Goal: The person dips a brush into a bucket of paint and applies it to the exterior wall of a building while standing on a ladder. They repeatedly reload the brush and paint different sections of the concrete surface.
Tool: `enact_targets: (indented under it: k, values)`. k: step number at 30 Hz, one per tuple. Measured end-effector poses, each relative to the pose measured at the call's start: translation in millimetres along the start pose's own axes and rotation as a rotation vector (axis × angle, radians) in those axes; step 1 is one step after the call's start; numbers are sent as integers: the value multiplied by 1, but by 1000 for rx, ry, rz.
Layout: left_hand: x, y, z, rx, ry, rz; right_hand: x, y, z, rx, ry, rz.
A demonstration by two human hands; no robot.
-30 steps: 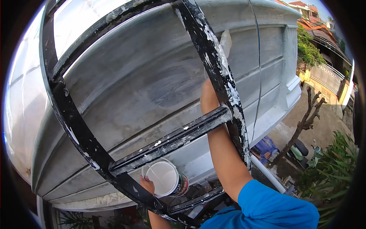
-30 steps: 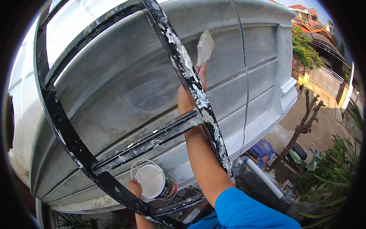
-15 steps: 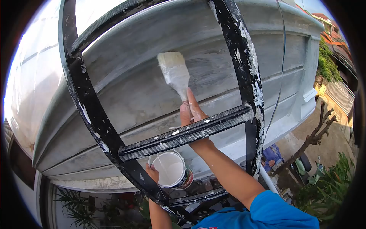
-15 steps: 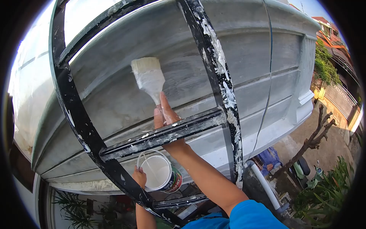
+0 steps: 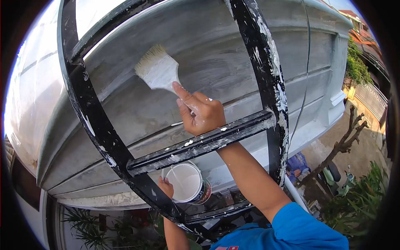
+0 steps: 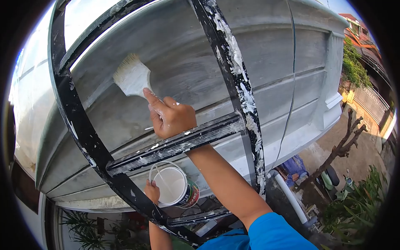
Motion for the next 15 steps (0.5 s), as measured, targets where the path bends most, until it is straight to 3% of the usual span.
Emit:
enact_targets:
  k: [1,4,8,10,12,15]
  values:
    - [-1,-3,-3,-10,4,-4,-3,3,8,43,2,-61]
    - [-2,0,-1,-21,12,18,-14,38,20,68,336,-173]
    - [5,10,8,-59,12,18,-22,59,26,205,524,-286]
    - [-1,12,5,-62,18,19,-25,54,22,147,552,-317]
    - [0,10,6,-43,-26,75,-19,38,15,86,437,-283]
    - [-4,-23,-13,-95,-2,-17,-3,12,-5,14,306,-182]
Point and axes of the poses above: each hand's wrist, its own x-axis away from the middle knuckle, its own z-axis out of the back of the hand, y = z × x, the point moved 1 cm from there along -x, towards the middle knuckle, and after that the axes turned 9 degrees about x, right-handed, at the moved point
